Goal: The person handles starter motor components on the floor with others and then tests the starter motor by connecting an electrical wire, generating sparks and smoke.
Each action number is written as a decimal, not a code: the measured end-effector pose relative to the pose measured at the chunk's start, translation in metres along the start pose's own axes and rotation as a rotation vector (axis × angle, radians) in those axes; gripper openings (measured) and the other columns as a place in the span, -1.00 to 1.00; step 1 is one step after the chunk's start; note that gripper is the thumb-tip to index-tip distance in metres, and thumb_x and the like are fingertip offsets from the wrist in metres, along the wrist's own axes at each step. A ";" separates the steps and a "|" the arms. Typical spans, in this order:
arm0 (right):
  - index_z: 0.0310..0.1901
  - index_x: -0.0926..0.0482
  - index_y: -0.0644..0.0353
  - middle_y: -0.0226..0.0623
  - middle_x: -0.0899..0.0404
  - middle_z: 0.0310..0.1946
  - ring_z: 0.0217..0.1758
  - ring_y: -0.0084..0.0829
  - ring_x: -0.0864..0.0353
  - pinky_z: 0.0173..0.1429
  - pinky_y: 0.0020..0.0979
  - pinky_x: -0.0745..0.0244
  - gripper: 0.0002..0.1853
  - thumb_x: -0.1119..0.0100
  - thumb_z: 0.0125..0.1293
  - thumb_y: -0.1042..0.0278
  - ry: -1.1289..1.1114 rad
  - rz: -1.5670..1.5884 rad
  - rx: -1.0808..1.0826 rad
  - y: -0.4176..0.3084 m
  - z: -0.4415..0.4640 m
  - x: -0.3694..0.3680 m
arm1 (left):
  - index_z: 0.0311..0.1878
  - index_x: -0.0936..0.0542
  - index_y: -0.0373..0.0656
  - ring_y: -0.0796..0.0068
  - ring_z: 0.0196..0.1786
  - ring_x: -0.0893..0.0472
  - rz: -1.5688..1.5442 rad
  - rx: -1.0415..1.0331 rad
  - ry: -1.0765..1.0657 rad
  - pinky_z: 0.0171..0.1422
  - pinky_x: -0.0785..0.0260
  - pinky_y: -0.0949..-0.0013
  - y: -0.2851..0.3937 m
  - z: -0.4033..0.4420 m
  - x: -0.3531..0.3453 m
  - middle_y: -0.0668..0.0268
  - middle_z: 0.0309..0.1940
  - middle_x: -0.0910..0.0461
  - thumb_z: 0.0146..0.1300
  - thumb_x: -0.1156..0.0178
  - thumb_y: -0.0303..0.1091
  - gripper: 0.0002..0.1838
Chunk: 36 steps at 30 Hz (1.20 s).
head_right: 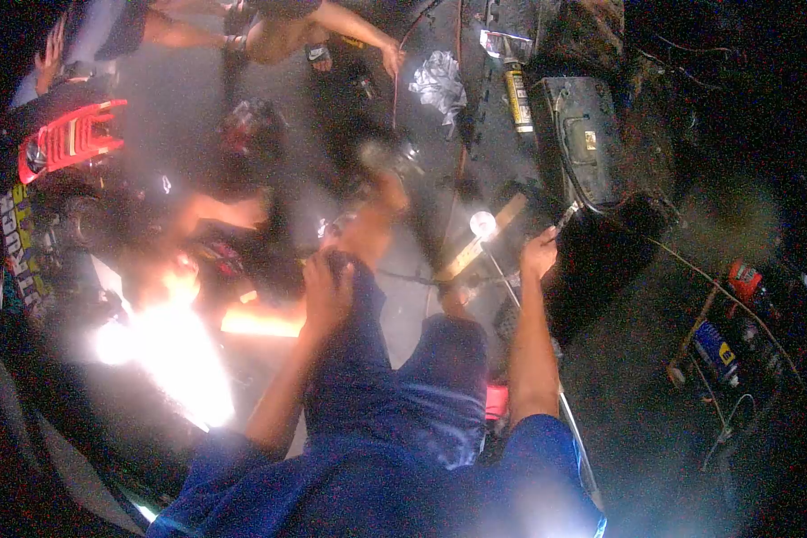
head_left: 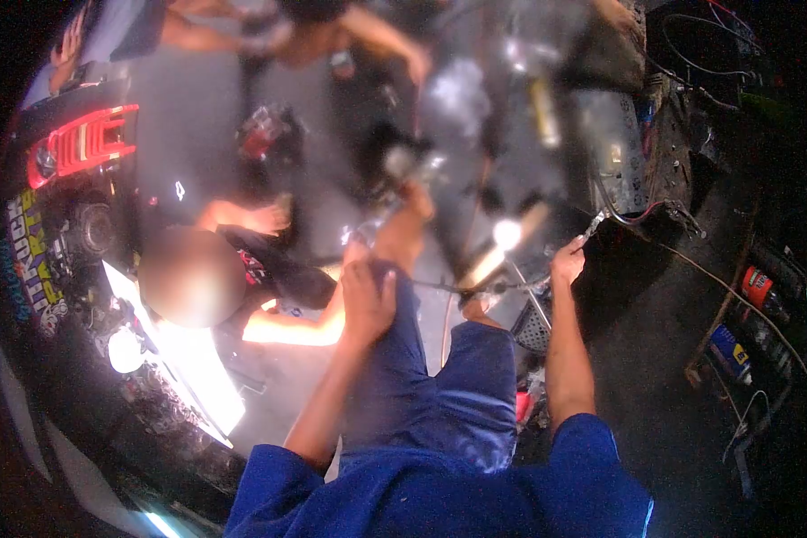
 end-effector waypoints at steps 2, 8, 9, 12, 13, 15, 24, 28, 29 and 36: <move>-0.11 -0.62 0.51 0.34 -0.60 -0.16 0.01 0.28 -0.58 0.15 0.08 -0.45 -0.15 0.35 0.47 -0.31 -0.052 -0.017 -0.037 -0.002 0.000 0.000 | 0.32 -0.29 -0.33 -0.27 0.20 -0.34 0.012 0.029 -0.014 0.34 -0.18 -0.09 -0.001 0.002 0.000 -0.25 0.14 -0.34 0.39 -0.08 -0.16 -0.44; -0.11 -0.60 0.55 0.38 -0.58 -0.13 0.04 0.28 -0.55 0.19 0.07 -0.41 -0.13 0.36 0.47 -0.32 -0.038 0.023 -0.033 -0.006 -0.003 0.004 | 0.24 -0.31 -0.33 -0.26 0.10 -0.40 0.099 -0.150 0.089 0.23 -0.24 -0.10 0.009 0.008 0.004 -0.23 0.10 -0.35 0.31 -0.17 -0.24 -0.47; -0.11 -0.60 0.56 0.39 -0.58 -0.13 0.04 0.29 -0.55 0.19 0.06 -0.41 -0.13 0.36 0.47 -0.32 -0.018 0.035 -0.007 -0.006 -0.004 0.004 | 0.25 -0.30 -0.33 -0.26 0.10 -0.40 0.113 -0.141 0.081 0.23 -0.25 -0.10 0.008 0.007 0.003 -0.24 0.11 -0.34 0.32 -0.16 -0.23 -0.46; -0.09 -0.60 0.56 0.37 -0.58 -0.10 0.07 0.29 -0.53 0.23 0.04 -0.39 -0.13 0.36 0.48 -0.31 -0.063 0.029 -0.068 -0.004 -0.004 0.002 | 0.28 -0.27 -0.35 -0.29 0.11 -0.40 0.149 -0.116 0.074 0.23 -0.26 -0.10 0.002 0.006 -0.002 -0.27 0.13 -0.33 0.34 -0.15 -0.21 -0.43; -0.08 -0.60 0.56 0.37 -0.58 -0.09 0.08 0.28 -0.53 0.23 0.03 -0.39 -0.13 0.37 0.48 -0.31 -0.071 0.018 -0.074 -0.006 -0.004 0.003 | 0.29 -0.26 -0.35 -0.30 0.12 -0.40 0.163 -0.105 0.086 0.24 -0.26 -0.10 0.000 0.007 -0.003 -0.27 0.13 -0.33 0.35 -0.14 -0.19 -0.42; -0.05 -0.59 0.56 0.36 -0.57 -0.06 0.10 0.27 -0.53 0.25 0.01 -0.38 -0.12 0.39 0.48 -0.31 -0.089 -0.001 -0.085 -0.008 -0.005 0.003 | 0.31 -0.23 -0.36 -0.31 0.14 -0.40 0.183 -0.091 0.103 0.25 -0.26 -0.10 -0.003 0.006 -0.005 -0.27 0.14 -0.33 0.35 -0.13 -0.18 -0.40; -0.25 -0.62 0.54 0.37 -0.60 -0.20 -0.04 0.32 -0.57 0.11 0.12 -0.42 -0.17 0.33 0.49 -0.27 0.014 0.060 -0.007 -0.006 -0.002 -0.007 | 0.32 -0.23 -0.36 -0.27 0.17 -0.39 0.242 -0.116 0.110 0.28 -0.26 -0.09 0.001 0.009 -0.002 -0.27 0.17 -0.32 0.33 -0.16 -0.19 -0.37; -0.24 -0.62 0.54 0.37 -0.60 -0.20 -0.04 0.31 -0.57 0.11 0.11 -0.42 -0.18 0.30 0.49 -0.26 0.055 0.054 0.008 -0.004 -0.001 -0.011 | 0.33 -0.23 -0.38 -0.25 0.17 -0.38 0.143 -0.114 0.087 0.28 -0.25 -0.08 0.003 0.013 0.003 -0.26 0.15 -0.33 0.32 -0.17 -0.20 -0.36; -0.24 -0.62 0.54 0.37 -0.60 -0.20 -0.04 0.31 -0.57 0.11 0.11 -0.42 -0.18 0.30 0.49 -0.26 0.072 0.058 0.021 -0.007 -0.001 -0.010 | 0.33 -0.23 -0.39 -0.25 0.16 -0.38 0.119 -0.121 0.086 0.28 -0.25 -0.08 0.005 0.014 0.005 -0.26 0.15 -0.33 0.32 -0.18 -0.20 -0.35; -0.29 -0.62 0.52 0.34 -0.62 -0.21 -0.11 0.26 -0.64 0.01 0.12 -0.52 -0.20 0.25 0.47 -0.26 0.059 0.020 -0.013 0.003 0.009 -0.018 | 0.35 -0.22 -0.41 -0.28 0.17 -0.36 0.153 -0.118 0.069 0.31 -0.20 -0.09 0.004 0.015 -0.004 -0.29 0.14 -0.33 0.35 -0.14 -0.17 -0.34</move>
Point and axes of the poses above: each hand's wrist, its own z-axis towards the middle knuckle, its own x-axis out of the back of the hand, y = z × x, the point moved 6 cm from there along z, towards the middle knuckle
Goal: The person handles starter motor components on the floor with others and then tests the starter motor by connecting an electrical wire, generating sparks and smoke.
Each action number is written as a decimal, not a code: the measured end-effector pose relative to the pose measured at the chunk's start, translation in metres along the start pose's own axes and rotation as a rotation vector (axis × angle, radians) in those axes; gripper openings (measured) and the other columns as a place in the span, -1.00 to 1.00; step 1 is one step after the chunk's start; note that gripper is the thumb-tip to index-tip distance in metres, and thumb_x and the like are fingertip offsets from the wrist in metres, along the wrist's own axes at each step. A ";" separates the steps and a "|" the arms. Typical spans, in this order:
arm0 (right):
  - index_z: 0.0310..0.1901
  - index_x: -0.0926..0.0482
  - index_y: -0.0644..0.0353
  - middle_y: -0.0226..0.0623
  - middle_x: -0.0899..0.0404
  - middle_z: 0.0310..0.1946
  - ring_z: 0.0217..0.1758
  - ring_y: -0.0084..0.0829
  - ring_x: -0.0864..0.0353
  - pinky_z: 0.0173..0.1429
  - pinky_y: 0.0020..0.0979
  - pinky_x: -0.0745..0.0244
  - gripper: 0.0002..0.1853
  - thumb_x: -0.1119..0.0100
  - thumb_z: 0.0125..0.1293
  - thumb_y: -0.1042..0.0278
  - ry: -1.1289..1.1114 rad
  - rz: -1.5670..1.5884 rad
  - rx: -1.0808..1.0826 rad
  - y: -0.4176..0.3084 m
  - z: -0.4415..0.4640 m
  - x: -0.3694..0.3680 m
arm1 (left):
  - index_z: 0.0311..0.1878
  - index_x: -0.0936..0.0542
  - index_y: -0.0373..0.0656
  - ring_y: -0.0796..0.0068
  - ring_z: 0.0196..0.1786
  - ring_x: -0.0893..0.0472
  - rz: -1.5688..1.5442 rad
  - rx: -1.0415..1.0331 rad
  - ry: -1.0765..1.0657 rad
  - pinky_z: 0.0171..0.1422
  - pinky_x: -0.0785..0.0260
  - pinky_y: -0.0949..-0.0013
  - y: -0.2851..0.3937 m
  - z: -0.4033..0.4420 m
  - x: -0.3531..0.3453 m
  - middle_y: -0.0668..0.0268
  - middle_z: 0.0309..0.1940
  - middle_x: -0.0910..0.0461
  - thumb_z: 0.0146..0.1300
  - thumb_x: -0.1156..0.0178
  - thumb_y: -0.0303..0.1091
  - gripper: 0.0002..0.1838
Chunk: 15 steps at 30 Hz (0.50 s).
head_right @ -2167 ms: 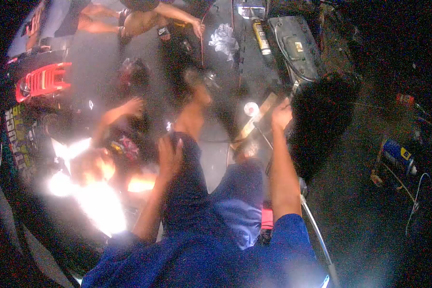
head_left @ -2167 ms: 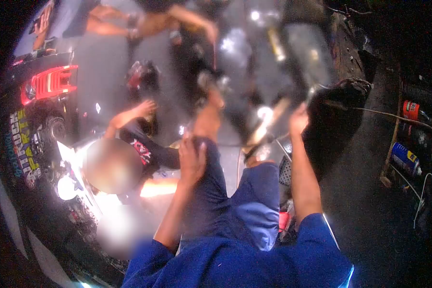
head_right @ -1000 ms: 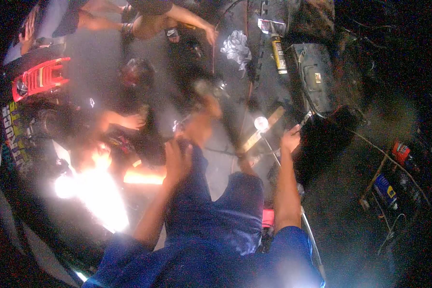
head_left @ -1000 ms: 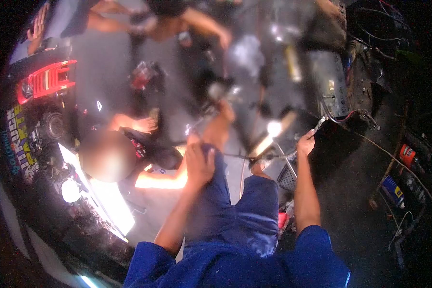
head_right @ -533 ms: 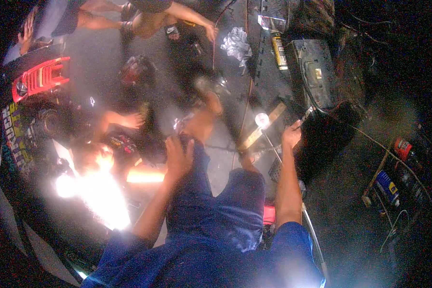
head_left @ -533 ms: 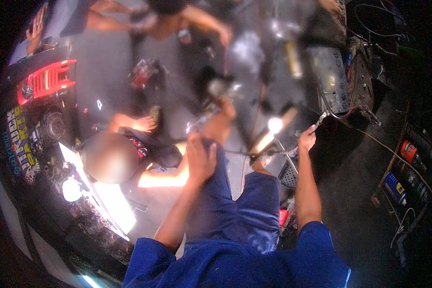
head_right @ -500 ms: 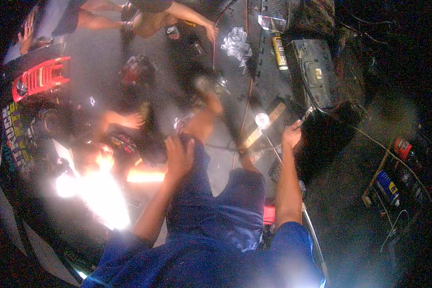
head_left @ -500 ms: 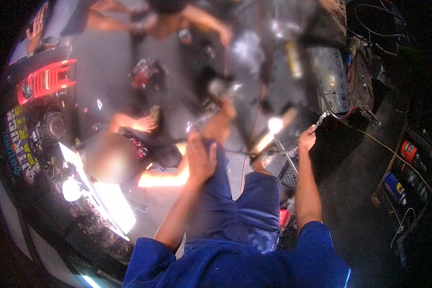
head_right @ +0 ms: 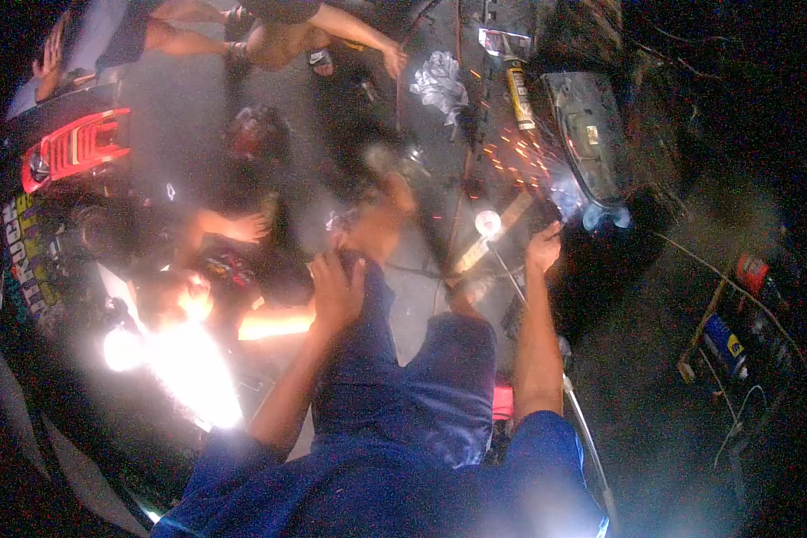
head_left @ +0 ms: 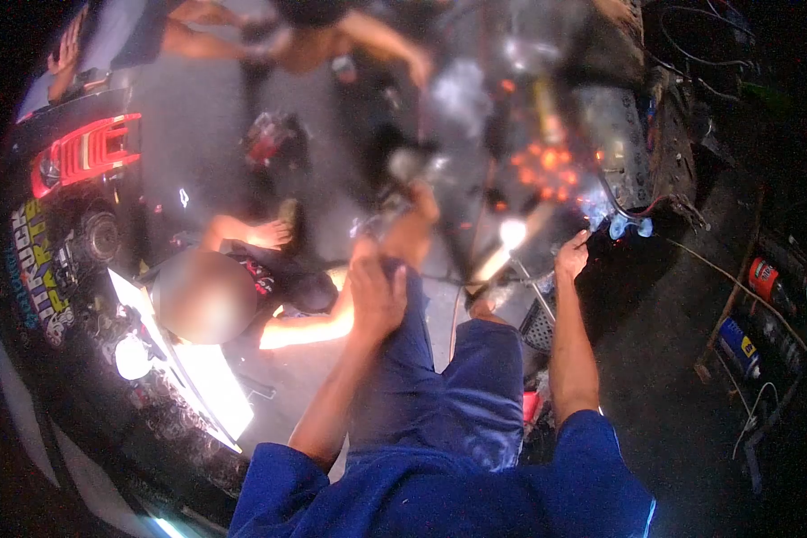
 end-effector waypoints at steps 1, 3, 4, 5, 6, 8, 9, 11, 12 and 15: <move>-0.30 -0.63 0.51 0.33 -0.62 -0.20 -0.12 0.23 -0.66 -0.02 0.10 -0.55 -0.22 0.23 0.48 -0.25 0.013 -0.010 0.016 0.002 0.002 -0.004 | 0.38 -0.21 -0.39 -0.29 0.18 -0.36 -0.010 -0.004 -0.002 0.32 -0.19 -0.09 -0.001 0.000 -0.001 -0.29 0.16 -0.33 0.37 -0.11 -0.16 -0.35; -0.32 -0.64 0.45 0.24 -0.65 -0.29 -0.24 0.15 -0.69 -0.18 0.04 -0.58 -0.27 0.20 0.49 -0.21 -0.065 -0.006 -0.014 -0.007 0.000 -0.006 | 0.39 -0.21 -0.40 -0.30 0.18 -0.35 0.014 0.016 -0.004 0.33 -0.17 -0.10 -0.008 -0.004 -0.001 -0.30 0.16 -0.32 0.38 -0.10 -0.15 -0.33; -0.34 -0.64 0.42 0.20 -0.67 -0.33 -0.29 0.11 -0.71 -0.26 0.01 -0.60 -0.30 0.19 0.49 -0.18 -0.085 -0.010 -0.045 -0.006 -0.003 -0.001 | 0.37 -0.21 -0.43 -0.30 0.18 -0.35 0.034 0.022 -0.018 0.34 -0.16 -0.11 -0.014 -0.007 0.001 -0.30 0.15 -0.32 0.37 -0.12 -0.13 -0.32; -0.35 -0.64 0.35 0.12 -0.63 -0.47 -0.42 0.05 -0.67 -0.37 -0.03 -0.54 -0.35 0.17 0.50 -0.15 -0.105 -0.020 0.079 -0.016 -0.007 0.000 | 0.36 -0.21 -0.46 -0.31 0.19 -0.34 0.030 -0.003 -0.038 0.35 -0.16 -0.12 -0.013 -0.003 -0.005 -0.30 0.13 -0.32 0.35 -0.13 -0.12 -0.30; -0.36 -0.63 0.27 0.04 -0.59 -0.61 -0.54 -0.01 -0.63 -0.47 -0.06 -0.49 -0.41 0.16 0.50 -0.12 -0.100 -0.048 0.186 -0.022 -0.011 0.007 | 0.37 -0.20 -0.45 -0.30 0.19 -0.33 -0.006 -0.001 -0.030 0.35 -0.15 -0.12 -0.015 -0.003 -0.009 -0.29 0.13 -0.32 0.36 -0.12 -0.13 -0.30; -0.24 -0.66 0.29 0.21 -0.64 -0.40 -0.29 0.16 -0.67 -0.23 0.06 -0.52 -0.37 0.23 0.49 -0.16 -0.107 -0.007 0.057 -0.024 -0.018 0.018 | 0.39 -0.20 -0.41 -0.28 0.20 -0.33 -0.061 0.017 -0.040 0.36 -0.15 -0.11 -0.009 -0.003 -0.005 -0.27 0.13 -0.32 0.37 -0.11 -0.16 -0.32; -0.20 -0.66 0.30 0.26 -0.64 -0.31 -0.19 0.23 -0.66 -0.11 0.09 -0.53 -0.34 0.26 0.49 -0.18 -0.125 0.022 0.057 -0.023 -0.020 0.019 | 0.40 -0.20 -0.39 -0.27 0.20 -0.33 -0.064 0.050 -0.033 0.36 -0.15 -0.10 -0.003 0.000 0.006 -0.25 0.12 -0.33 0.37 -0.11 -0.17 -0.34; -0.13 -0.65 0.34 0.31 -0.62 -0.21 -0.07 0.28 -0.61 0.04 0.11 -0.49 -0.31 0.30 0.50 -0.20 -0.137 0.041 -0.014 -0.019 -0.019 0.022 | 0.41 -0.19 -0.35 -0.25 0.20 -0.33 -0.013 -0.016 -0.025 0.35 -0.15 -0.10 -0.003 0.000 0.003 -0.24 0.13 -0.33 0.38 -0.10 -0.19 -0.34; -0.10 -0.65 0.36 0.33 -0.61 -0.16 -0.01 0.30 -0.59 0.11 0.11 -0.47 -0.29 0.32 0.50 -0.20 -0.160 0.060 -0.030 -0.026 -0.020 0.020 | 0.42 -0.19 -0.34 -0.24 0.20 -0.33 0.024 -0.033 -0.003 0.34 -0.16 -0.10 -0.003 -0.001 0.007 -0.24 0.14 -0.33 0.38 -0.10 -0.19 -0.35; -0.05 -0.62 0.41 0.33 -0.59 -0.09 0.06 0.30 -0.55 0.22 0.11 -0.41 -0.25 0.37 0.50 -0.21 -0.209 0.043 -0.059 -0.025 -0.021 0.017 | 0.41 -0.21 -0.32 -0.22 0.18 -0.35 -0.061 -0.003 -0.004 0.34 -0.16 -0.07 0.004 0.001 0.020 -0.21 0.13 -0.33 0.37 -0.10 -0.23 -0.37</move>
Point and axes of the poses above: each hand's wrist, its own z-axis towards the middle knuckle, its own x-axis out of the back of the hand, y = z × x, the point moved 6 cm from there along z, towards the middle knuckle
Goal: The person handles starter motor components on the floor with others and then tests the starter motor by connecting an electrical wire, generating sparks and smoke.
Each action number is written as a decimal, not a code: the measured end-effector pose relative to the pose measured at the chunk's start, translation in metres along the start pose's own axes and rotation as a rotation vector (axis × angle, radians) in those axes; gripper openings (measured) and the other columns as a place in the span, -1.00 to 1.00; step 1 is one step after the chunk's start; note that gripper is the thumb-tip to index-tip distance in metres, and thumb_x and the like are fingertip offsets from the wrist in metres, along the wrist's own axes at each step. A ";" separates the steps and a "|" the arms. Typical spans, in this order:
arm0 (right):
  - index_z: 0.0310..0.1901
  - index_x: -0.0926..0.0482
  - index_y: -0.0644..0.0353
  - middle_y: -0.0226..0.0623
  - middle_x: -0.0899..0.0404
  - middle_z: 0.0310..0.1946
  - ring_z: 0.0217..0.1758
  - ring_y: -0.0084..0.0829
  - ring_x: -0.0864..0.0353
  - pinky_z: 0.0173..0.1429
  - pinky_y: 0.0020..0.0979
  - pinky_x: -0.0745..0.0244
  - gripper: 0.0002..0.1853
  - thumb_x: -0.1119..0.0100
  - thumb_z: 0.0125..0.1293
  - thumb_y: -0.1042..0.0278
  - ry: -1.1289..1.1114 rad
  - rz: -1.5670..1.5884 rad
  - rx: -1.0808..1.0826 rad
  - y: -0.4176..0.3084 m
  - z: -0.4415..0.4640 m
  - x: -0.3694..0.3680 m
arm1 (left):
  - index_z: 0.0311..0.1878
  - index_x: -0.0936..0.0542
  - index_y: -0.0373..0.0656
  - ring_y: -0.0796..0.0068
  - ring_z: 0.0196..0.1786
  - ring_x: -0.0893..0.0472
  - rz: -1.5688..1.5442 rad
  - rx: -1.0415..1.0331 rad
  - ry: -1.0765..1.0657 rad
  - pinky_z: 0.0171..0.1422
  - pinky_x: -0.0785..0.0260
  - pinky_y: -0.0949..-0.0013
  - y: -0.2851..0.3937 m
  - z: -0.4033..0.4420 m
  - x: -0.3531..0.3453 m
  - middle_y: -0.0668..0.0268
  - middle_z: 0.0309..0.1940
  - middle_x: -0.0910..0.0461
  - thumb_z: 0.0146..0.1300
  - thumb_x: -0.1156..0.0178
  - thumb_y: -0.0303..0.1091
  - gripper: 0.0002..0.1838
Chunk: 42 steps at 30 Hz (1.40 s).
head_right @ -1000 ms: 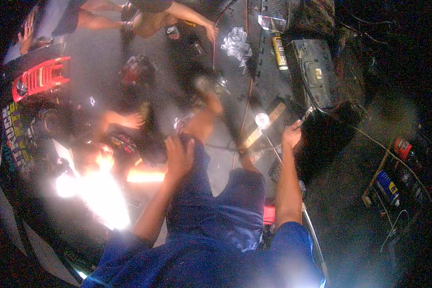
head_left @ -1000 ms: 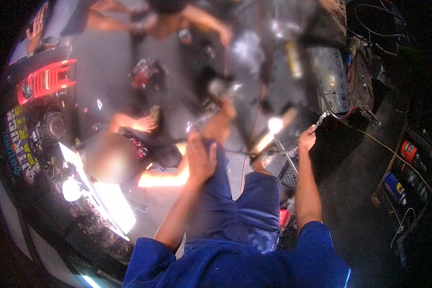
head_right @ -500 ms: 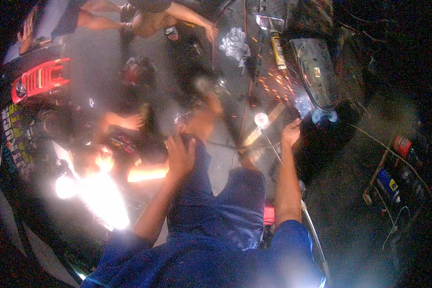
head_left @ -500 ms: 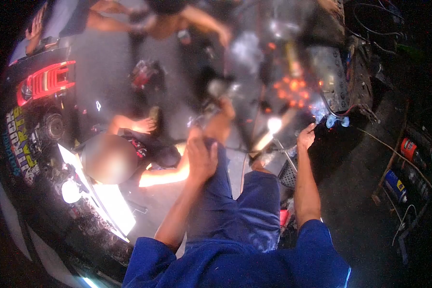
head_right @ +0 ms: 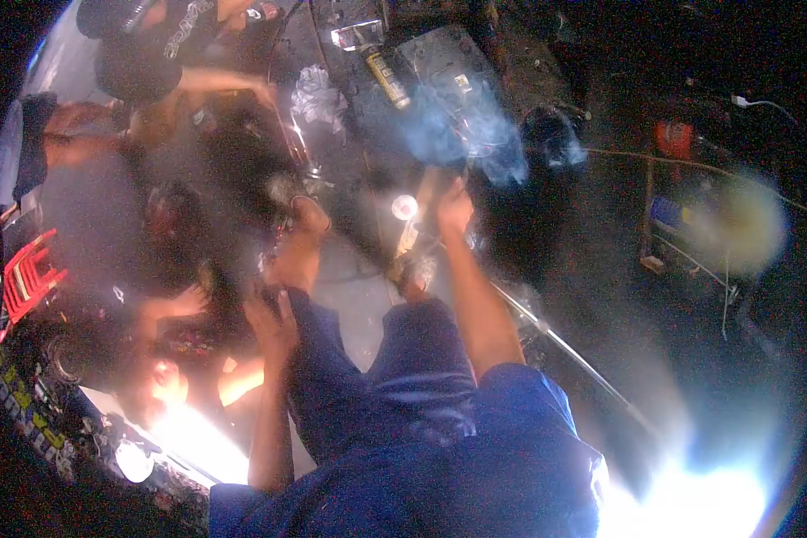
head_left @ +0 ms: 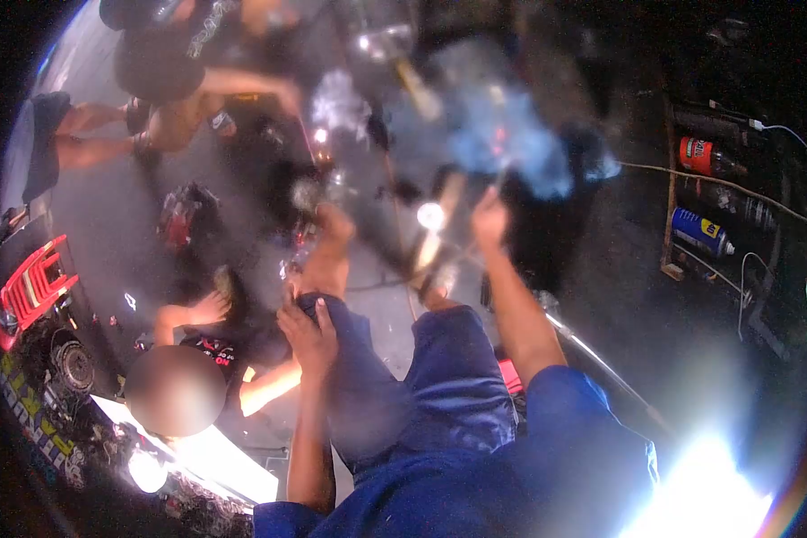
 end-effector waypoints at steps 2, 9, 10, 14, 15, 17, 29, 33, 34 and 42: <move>-0.04 -0.62 0.42 0.34 -0.59 -0.08 0.08 0.30 -0.54 0.22 0.11 -0.41 -0.24 0.38 0.50 -0.21 0.034 -0.029 0.027 0.002 0.001 0.001 | 0.40 -0.21 -0.33 -0.22 0.18 -0.34 0.024 -0.018 0.014 0.34 -0.15 -0.06 -0.001 -0.003 -0.005 -0.20 0.12 -0.33 0.37 -0.10 -0.23 -0.38; -0.04 -0.60 0.43 0.36 -0.58 -0.08 0.07 0.32 -0.54 0.20 0.12 -0.40 -0.28 0.31 0.50 -0.19 0.022 0.042 0.011 0.014 0.008 -0.008 | 0.39 -0.21 -0.37 -0.23 0.20 -0.33 0.060 -0.015 -0.018 0.36 -0.13 -0.06 -0.006 -0.009 -0.014 -0.23 0.14 -0.32 0.38 -0.08 -0.21 -0.37; -0.04 -0.60 0.43 0.36 -0.57 -0.08 0.07 0.32 -0.53 0.21 0.12 -0.40 -0.29 0.31 0.50 -0.18 0.023 0.030 0.009 0.014 0.008 -0.008 | 0.40 -0.21 -0.37 -0.23 0.21 -0.32 0.041 -0.027 -0.011 0.36 -0.13 -0.06 -0.005 -0.008 -0.014 -0.23 0.15 -0.31 0.38 -0.08 -0.21 -0.37; -0.04 -0.60 0.43 0.38 -0.57 -0.08 0.10 0.32 -0.52 0.24 0.12 -0.37 -0.28 0.32 0.50 -0.19 0.019 0.080 0.003 0.011 0.003 -0.009 | 0.41 -0.18 -0.37 -0.23 0.24 -0.30 0.043 -0.017 -0.004 0.38 -0.11 -0.07 -0.013 -0.011 -0.017 -0.24 0.17 -0.31 0.38 -0.08 -0.23 -0.36; -0.05 -0.60 0.43 0.38 -0.57 -0.08 0.10 0.32 -0.51 0.24 0.12 -0.37 -0.28 0.32 0.50 -0.19 0.028 0.101 0.017 0.011 -0.001 -0.007 | 0.42 -0.17 -0.36 -0.23 0.24 -0.30 0.062 0.003 -0.015 0.38 -0.10 -0.08 -0.019 -0.018 -0.019 -0.23 0.17 -0.31 0.38 -0.08 -0.24 -0.35; -0.05 -0.60 0.42 0.38 -0.57 -0.08 0.11 0.32 -0.51 0.24 0.12 -0.37 -0.28 0.32 0.50 -0.19 0.054 0.097 0.033 0.006 -0.002 -0.002 | 0.43 -0.17 -0.34 -0.23 0.23 -0.30 0.066 -0.029 0.005 0.38 -0.10 -0.08 -0.019 -0.019 -0.020 -0.23 0.16 -0.31 0.38 -0.09 -0.24 -0.35; -0.54 -0.61 0.30 0.12 -0.60 -0.56 -0.48 0.15 -0.63 -0.38 0.03 -0.52 -0.30 0.30 0.54 -0.09 0.471 -0.113 0.247 0.016 0.009 -0.015 | 0.40 -0.16 -0.38 -0.26 0.20 -0.32 0.057 -0.039 -0.004 0.36 -0.14 -0.13 -0.019 -0.021 -0.018 -0.26 0.12 -0.31 0.40 -0.08 -0.20 -0.35; -0.56 -0.57 0.28 0.06 -0.57 -0.64 -0.56 0.07 -0.62 -0.48 -0.03 -0.49 -0.34 0.28 0.55 -0.03 0.441 -0.101 0.233 0.032 0.026 -0.027 | 0.39 -0.18 -0.39 -0.28 0.22 -0.32 0.045 -0.013 -0.010 0.38 -0.12 -0.14 -0.015 -0.021 -0.015 -0.28 0.13 -0.30 0.39 -0.09 -0.20 -0.36; -0.56 -0.57 0.28 0.05 -0.56 -0.65 -0.58 0.06 -0.62 -0.50 -0.04 -0.48 -0.35 0.28 0.55 -0.01 0.406 -0.098 0.224 0.041 0.033 -0.035 | 0.38 -0.18 -0.40 -0.28 0.22 -0.31 0.035 -0.015 -0.007 0.38 -0.12 -0.14 -0.015 -0.021 -0.015 -0.28 0.13 -0.30 0.39 -0.09 -0.19 -0.36; -0.22 -0.67 0.43 0.30 -0.64 -0.26 -0.11 0.27 -0.64 0.01 0.13 -0.50 -0.21 0.33 0.48 -0.26 0.189 -0.063 0.016 0.032 0.021 -0.019 | 0.37 -0.19 -0.43 -0.30 0.20 -0.32 0.002 0.045 -0.019 0.36 -0.12 -0.15 -0.020 -0.023 -0.021 -0.29 0.15 -0.30 0.38 -0.11 -0.16 -0.33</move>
Point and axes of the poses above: each hand's wrist, its own z-axis towards the middle knuckle, its own x-axis out of the back of the hand, y = z × x, the point moved 6 cm from there along z, towards the middle knuckle
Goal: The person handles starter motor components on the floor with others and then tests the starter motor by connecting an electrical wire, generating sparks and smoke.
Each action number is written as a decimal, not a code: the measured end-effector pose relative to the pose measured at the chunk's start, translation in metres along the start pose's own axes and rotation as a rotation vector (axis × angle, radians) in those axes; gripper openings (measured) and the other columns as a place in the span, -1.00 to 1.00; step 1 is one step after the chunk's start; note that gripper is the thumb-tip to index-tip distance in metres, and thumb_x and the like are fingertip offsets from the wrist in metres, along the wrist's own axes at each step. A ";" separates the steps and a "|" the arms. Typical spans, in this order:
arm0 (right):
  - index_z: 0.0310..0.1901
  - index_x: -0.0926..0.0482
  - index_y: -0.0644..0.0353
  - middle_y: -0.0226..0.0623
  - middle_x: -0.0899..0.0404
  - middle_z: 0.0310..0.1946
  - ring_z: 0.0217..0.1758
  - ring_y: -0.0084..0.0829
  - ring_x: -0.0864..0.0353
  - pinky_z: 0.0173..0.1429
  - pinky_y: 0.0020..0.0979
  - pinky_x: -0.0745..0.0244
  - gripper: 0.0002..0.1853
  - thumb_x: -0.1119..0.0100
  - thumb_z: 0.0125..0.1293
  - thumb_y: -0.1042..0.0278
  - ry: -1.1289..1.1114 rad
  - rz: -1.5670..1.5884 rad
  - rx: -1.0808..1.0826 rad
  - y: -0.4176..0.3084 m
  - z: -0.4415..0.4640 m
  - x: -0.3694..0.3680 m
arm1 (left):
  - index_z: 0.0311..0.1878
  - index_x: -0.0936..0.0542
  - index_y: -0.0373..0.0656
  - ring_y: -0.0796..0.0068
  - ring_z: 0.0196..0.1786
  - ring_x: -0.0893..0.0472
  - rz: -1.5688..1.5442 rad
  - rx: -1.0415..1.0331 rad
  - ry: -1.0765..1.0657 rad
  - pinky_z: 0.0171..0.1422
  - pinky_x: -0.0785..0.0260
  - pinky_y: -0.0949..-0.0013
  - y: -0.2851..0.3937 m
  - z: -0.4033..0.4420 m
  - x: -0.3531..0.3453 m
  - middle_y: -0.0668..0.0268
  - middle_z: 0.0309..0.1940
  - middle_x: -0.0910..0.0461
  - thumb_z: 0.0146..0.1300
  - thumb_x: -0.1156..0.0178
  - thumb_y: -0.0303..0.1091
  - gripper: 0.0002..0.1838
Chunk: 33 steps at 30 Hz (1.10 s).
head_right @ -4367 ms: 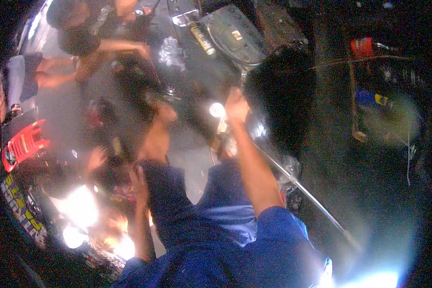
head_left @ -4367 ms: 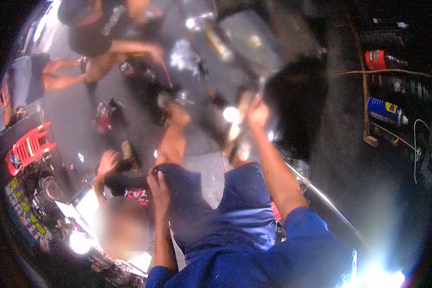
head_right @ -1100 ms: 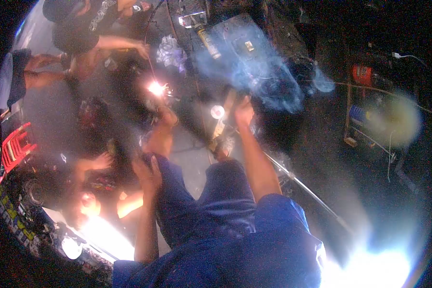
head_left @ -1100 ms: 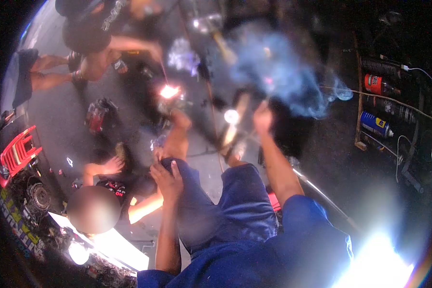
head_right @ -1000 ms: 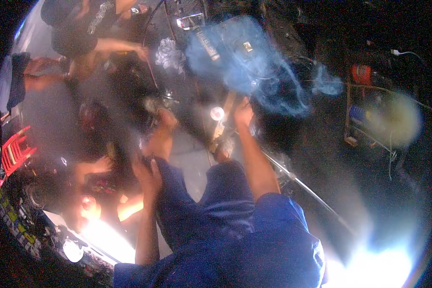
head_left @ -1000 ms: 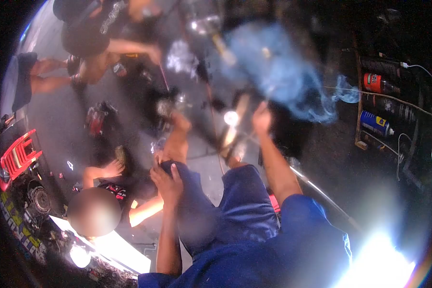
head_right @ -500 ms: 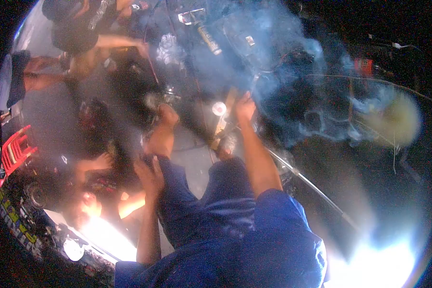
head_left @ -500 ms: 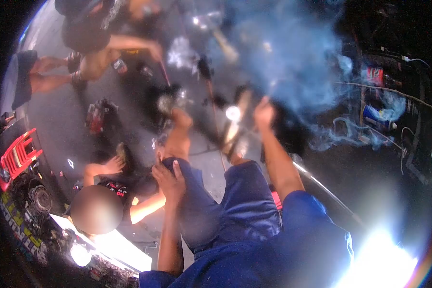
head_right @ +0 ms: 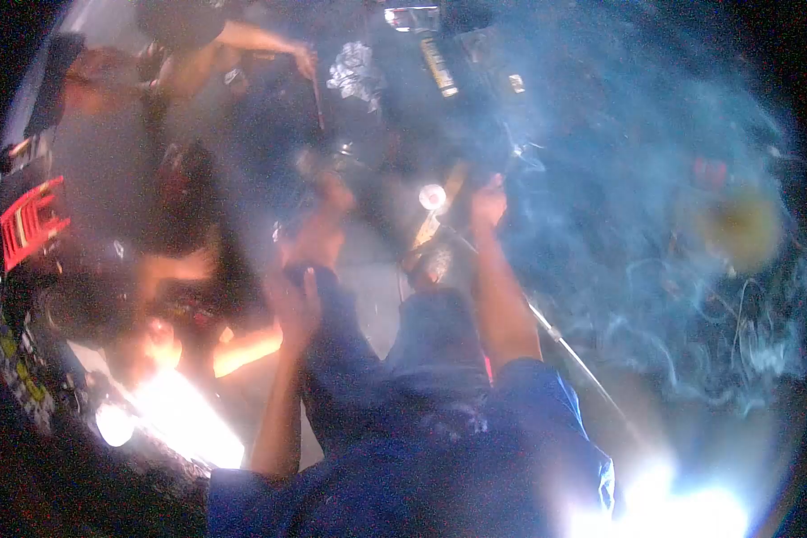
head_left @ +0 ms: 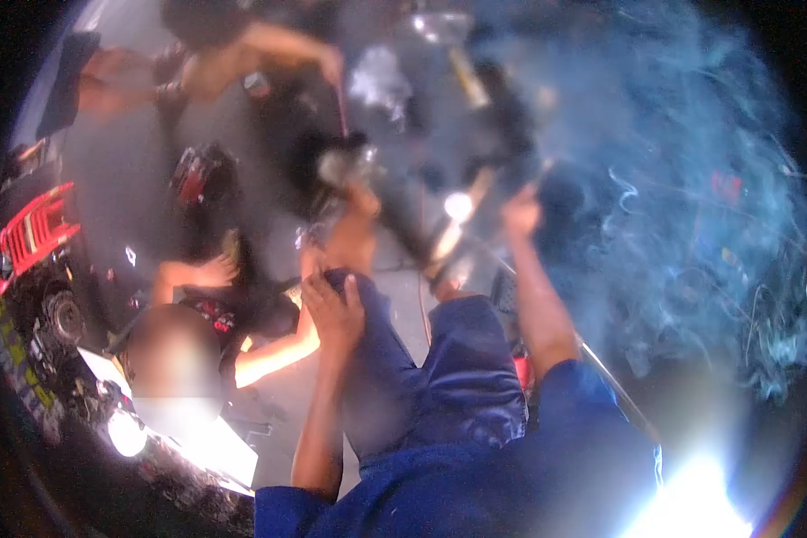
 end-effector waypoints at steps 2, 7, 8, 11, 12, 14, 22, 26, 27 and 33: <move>-0.33 -0.67 0.42 0.28 -0.64 -0.39 -0.26 0.27 -0.66 -0.18 0.13 -0.53 -0.21 0.32 0.49 -0.25 0.034 0.021 0.058 0.009 0.008 -0.008 | 0.37 -0.19 -0.44 -0.33 0.22 -0.30 0.129 -0.060 0.112 0.37 -0.11 -0.17 -0.009 -0.011 -0.019 -0.33 0.16 -0.30 0.37 -0.12 -0.14 -0.32; -0.22 -0.64 0.52 0.35 -0.62 -0.24 -0.10 0.29 -0.63 -0.03 0.16 -0.52 -0.18 0.37 0.51 -0.24 0.051 0.088 0.056 -0.009 -0.003 0.000 | 0.35 -0.20 -0.46 -0.43 0.28 -0.25 -0.041 0.051 0.008 0.39 -0.09 -0.20 -0.004 -0.007 -0.010 -0.44 0.19 -0.26 0.38 -0.11 -0.10 -0.31; -0.20 -0.64 0.52 0.35 -0.62 -0.21 -0.08 0.28 -0.62 0.00 0.15 -0.51 -0.18 0.37 0.51 -0.25 0.043 0.076 0.061 -0.010 -0.007 0.001 | 0.35 -0.20 -0.46 -0.43 0.28 -0.25 -0.041 0.059 0.000 0.39 -0.09 -0.20 -0.006 -0.008 -0.013 -0.45 0.19 -0.25 0.38 -0.11 -0.10 -0.31; -0.17 -0.64 0.48 0.30 -0.63 -0.18 -0.07 0.29 -0.61 0.07 0.11 -0.48 -0.16 0.38 0.49 -0.29 0.034 0.024 0.046 -0.012 0.001 0.002 | 0.36 -0.20 -0.44 -0.41 0.25 -0.27 -0.034 0.069 -0.011 0.36 -0.12 -0.19 -0.004 -0.005 -0.018 -0.42 0.18 -0.26 0.37 -0.11 -0.11 -0.31; -0.18 -0.64 0.49 0.31 -0.62 -0.18 -0.07 0.30 -0.61 0.07 0.11 -0.48 -0.16 0.38 0.49 -0.29 0.027 0.024 0.037 -0.008 0.004 -0.002 | 0.36 -0.20 -0.43 -0.40 0.24 -0.28 -0.026 0.074 -0.013 0.35 -0.13 -0.19 -0.003 -0.005 -0.018 -0.41 0.17 -0.26 0.37 -0.11 -0.11 -0.31; -0.19 -0.64 0.51 0.33 -0.62 -0.19 -0.08 0.30 -0.61 0.08 0.10 -0.47 -0.14 0.39 0.49 -0.30 0.011 0.022 0.020 -0.004 0.004 -0.003 | 0.39 -0.18 -0.40 -0.38 0.22 -0.29 -0.055 0.058 0.022 0.35 -0.13 -0.19 -0.005 -0.005 -0.021 -0.38 0.17 -0.26 0.37 -0.11 -0.10 -0.30; -0.14 -0.61 0.58 0.38 -0.59 -0.13 0.02 0.27 -0.58 0.15 0.06 -0.45 -0.12 0.40 0.49 -0.30 0.021 0.028 0.044 -0.004 0.006 0.000 | 0.43 -0.14 -0.32 -0.37 0.23 -0.30 -0.073 0.108 -0.024 0.34 -0.14 -0.20 0.000 -0.005 -0.016 -0.36 0.17 -0.26 0.38 -0.09 -0.08 -0.29; -0.30 -0.64 0.52 0.31 -0.64 -0.34 -0.19 0.27 -0.65 -0.05 0.10 -0.53 -0.15 0.39 0.51 -0.26 0.084 0.026 0.071 -0.006 0.003 0.001 | 0.44 -0.14 -0.32 -0.38 0.24 -0.29 -0.061 0.121 -0.043 0.35 -0.13 -0.21 -0.002 -0.007 -0.018 -0.36 0.19 -0.25 0.39 -0.09 -0.07 -0.28; -0.32 -0.64 0.52 0.30 -0.64 -0.36 -0.22 0.27 -0.66 -0.10 0.11 -0.54 -0.16 0.38 0.51 -0.25 0.091 0.030 0.105 -0.006 0.003 -0.001 | 0.44 -0.14 -0.32 -0.38 0.24 -0.29 -0.058 0.118 -0.053 0.36 -0.12 -0.21 -0.003 -0.008 -0.020 -0.37 0.20 -0.25 0.39 -0.09 -0.06 -0.28; -0.37 -0.64 0.50 0.31 -0.63 -0.40 -0.30 0.25 -0.67 -0.22 0.08 -0.57 -0.23 0.27 0.50 -0.18 0.161 -0.067 0.176 0.020 0.029 -0.014 | 0.41 -0.17 -0.37 -0.39 0.28 -0.25 -0.011 0.094 -0.012 0.40 -0.08 -0.22 -0.002 -0.010 -0.021 -0.37 0.26 -0.21 0.39 -0.08 -0.01 -0.27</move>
Point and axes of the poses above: each hand's wrist, its own z-axis towards the middle knuckle, its own x-axis out of the back of the hand, y = z × x, the point moved 6 cm from there along z, towards the middle knuckle
